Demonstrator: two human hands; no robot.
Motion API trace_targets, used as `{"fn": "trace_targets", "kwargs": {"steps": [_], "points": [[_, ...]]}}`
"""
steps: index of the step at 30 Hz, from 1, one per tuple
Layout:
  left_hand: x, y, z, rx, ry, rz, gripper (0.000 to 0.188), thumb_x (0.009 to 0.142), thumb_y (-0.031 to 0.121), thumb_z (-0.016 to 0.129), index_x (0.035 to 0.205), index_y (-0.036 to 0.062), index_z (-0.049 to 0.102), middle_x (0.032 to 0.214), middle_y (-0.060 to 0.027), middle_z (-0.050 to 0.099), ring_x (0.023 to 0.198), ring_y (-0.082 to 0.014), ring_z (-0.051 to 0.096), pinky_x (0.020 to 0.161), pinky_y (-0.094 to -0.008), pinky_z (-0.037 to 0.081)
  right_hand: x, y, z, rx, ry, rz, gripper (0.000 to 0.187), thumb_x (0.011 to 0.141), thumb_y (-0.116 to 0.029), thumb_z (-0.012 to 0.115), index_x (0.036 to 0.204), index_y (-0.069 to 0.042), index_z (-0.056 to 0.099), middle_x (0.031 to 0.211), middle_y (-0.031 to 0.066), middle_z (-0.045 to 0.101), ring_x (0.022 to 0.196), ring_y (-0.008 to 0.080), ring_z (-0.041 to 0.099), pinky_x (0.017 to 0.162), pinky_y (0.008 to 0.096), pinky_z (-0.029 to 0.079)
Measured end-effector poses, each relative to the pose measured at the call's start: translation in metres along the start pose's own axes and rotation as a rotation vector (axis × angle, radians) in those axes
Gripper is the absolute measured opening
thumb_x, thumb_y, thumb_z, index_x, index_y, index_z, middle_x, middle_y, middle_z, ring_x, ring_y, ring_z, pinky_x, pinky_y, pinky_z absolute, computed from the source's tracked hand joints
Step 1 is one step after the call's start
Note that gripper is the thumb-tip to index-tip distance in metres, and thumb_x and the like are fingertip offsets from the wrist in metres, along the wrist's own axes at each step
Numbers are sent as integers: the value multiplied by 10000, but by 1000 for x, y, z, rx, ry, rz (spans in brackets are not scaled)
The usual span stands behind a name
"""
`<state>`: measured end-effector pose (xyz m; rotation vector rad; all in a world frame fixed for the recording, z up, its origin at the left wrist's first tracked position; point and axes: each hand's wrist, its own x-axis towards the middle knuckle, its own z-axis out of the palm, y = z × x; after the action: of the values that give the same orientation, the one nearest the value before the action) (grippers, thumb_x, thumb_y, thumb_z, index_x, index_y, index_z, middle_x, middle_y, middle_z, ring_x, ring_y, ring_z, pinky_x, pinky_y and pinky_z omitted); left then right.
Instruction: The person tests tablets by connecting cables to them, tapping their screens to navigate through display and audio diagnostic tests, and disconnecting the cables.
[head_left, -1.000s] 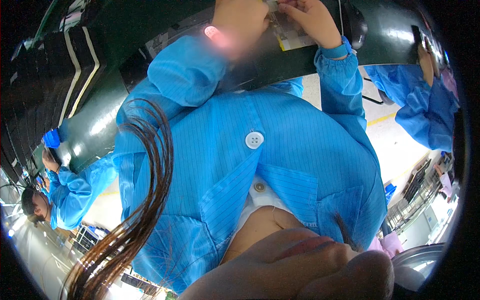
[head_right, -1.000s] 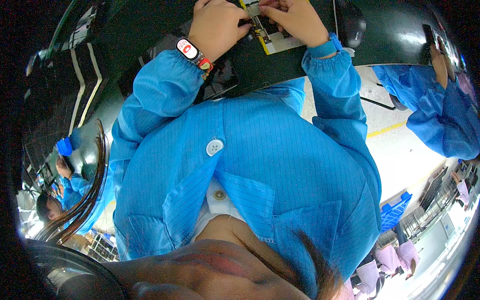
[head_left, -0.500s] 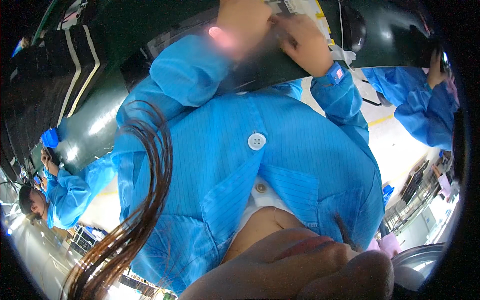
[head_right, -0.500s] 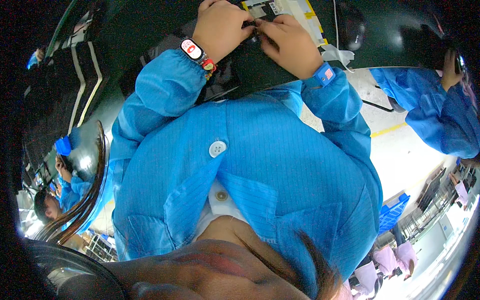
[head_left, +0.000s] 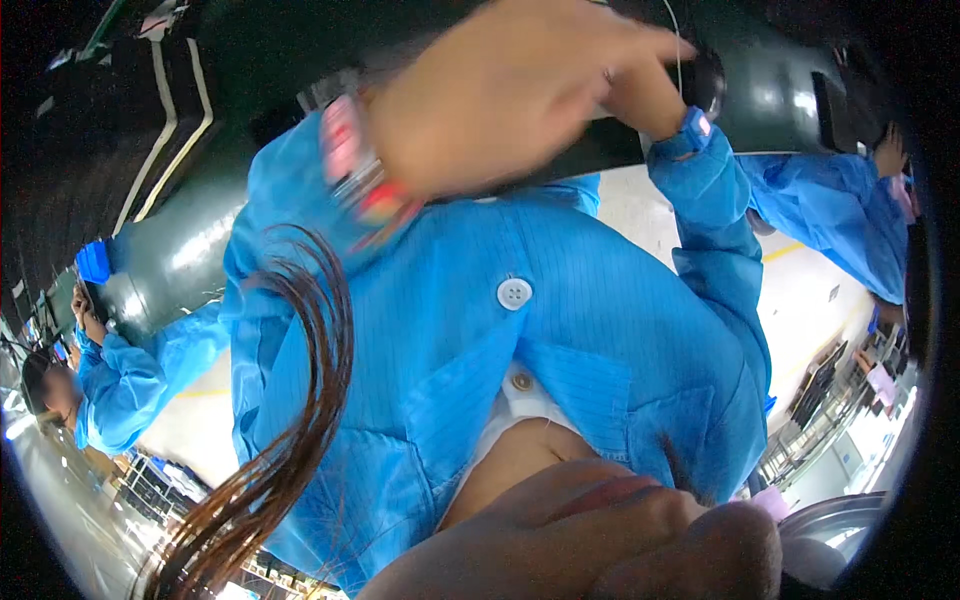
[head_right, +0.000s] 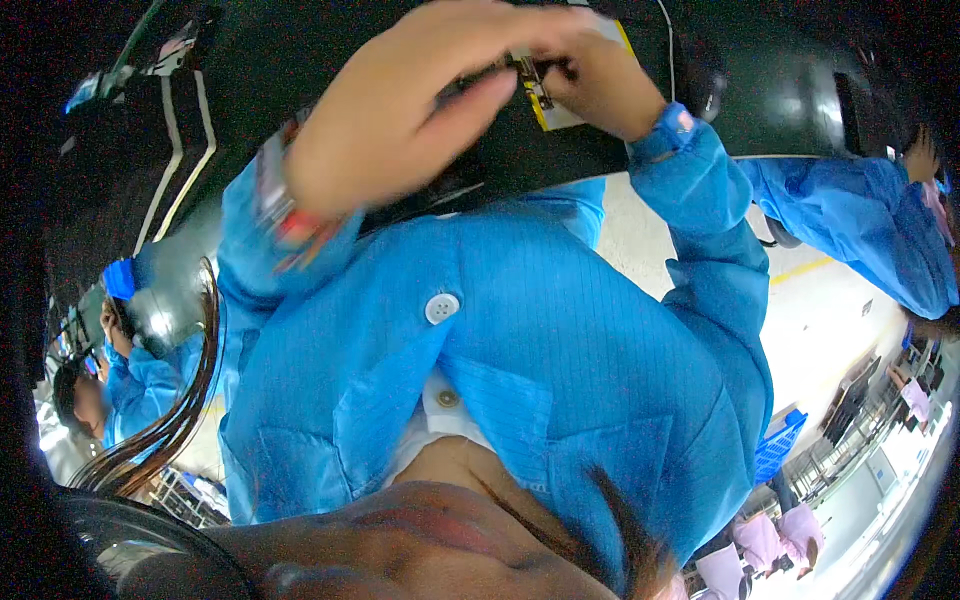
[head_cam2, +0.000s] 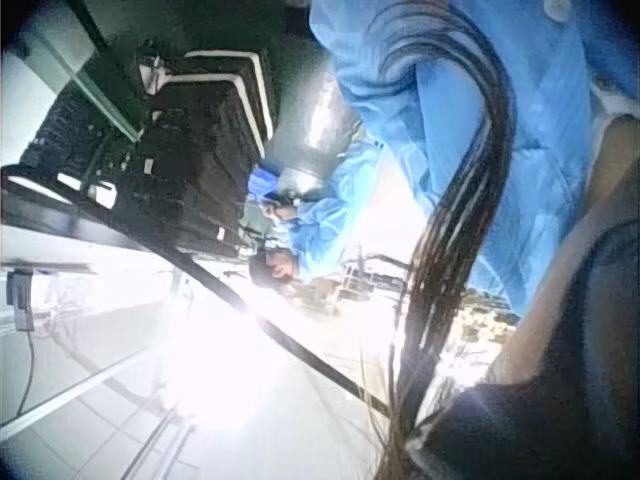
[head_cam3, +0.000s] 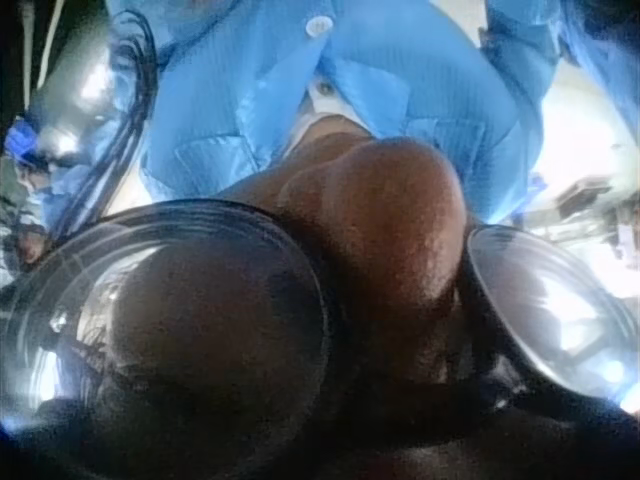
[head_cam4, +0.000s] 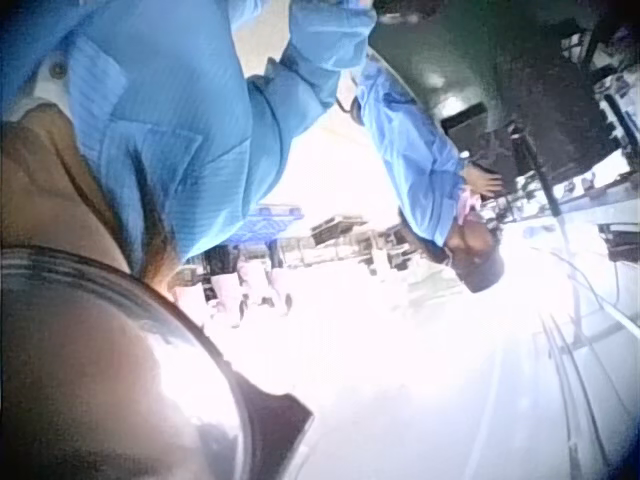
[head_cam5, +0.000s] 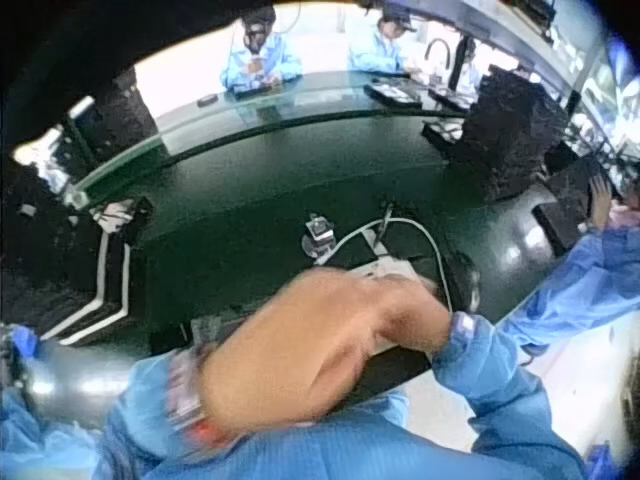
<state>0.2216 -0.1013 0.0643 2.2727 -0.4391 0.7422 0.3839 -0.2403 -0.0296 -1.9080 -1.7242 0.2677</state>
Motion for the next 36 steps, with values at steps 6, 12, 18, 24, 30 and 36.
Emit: {"fn": "trace_targets", "kwargs": {"steps": [6, 12, 18, 24, 30, 36], "points": [[-6, 72, -54, -882, -153, 21, 388, 753, 20, 529, 1133, 79, 574, 986, -161, 623, 875, -311, 589, 736, -378, 509, 13, 43, 0, -187, 266, 78, 240, 810, -98, 543, 1028, -57, 633, 963, 149, 609, 911, 327, 578, 797, 384, 484], [-24, 83, -82, -1044, -145, -66, 358, 763, -11, 500, 1101, 76, 580, 974, -175, 629, 815, -313, 587, 704, -356, 519, 15, 42, 1, -302, 292, 65, 193, 813, -109, 574, 975, -48, 660, 964, 144, 613, 920, 324, 574, 812, 391, 474], [-127, 46, -107, -211, 100, -263, 501, 791, -41, 459, 1285, -83, 386, 1202, -291, 473, 1076, -326, 505, 938, -455, 405, 10, 40, 5, -343, 291, 72, 188, 805, -95, 574, 959, -26, 657, 952, 144, 625, 927, 322, 576, 816, 392, 474], [-229, 45, -50, 631, 490, -888, 455, 846, 85, 573, 1280, 22, 454, 1317, -196, 441, 1193, -340, 443, 998, -389, 346, 17, 29, 2, -365, 232, 111, 201, 808, -94, 561, 974, -28, 652, 1012, 148, 618, 953, 330, 567, 833, 397, 467], [-223, 38, -22, 138, 803, -1038, 479, 925, 168, 483, 1328, -55, 351, 1314, -238, 432, 1229, -323, 410, 1024, -377, 304, 2, -35, 2, -303, 339, 73, 258, 821, -87, 558, 1071, -48, 607, 1053, 159, 598, 990, 328, 544, 867, 391, 426], [-217, 26, -23, -83, 806, -985, 494, 908, 119, 502, 1346, -39, 335, 1270, -181, 478, 1162, -226, 472, 985, -318, 352, -11, -113, 42, -197, 215, -60, 404, 793, -272, 663, 1103, -51, 528, 1179, 110, 555, 1189, 337, 395, 1023, 492, 225]]}}
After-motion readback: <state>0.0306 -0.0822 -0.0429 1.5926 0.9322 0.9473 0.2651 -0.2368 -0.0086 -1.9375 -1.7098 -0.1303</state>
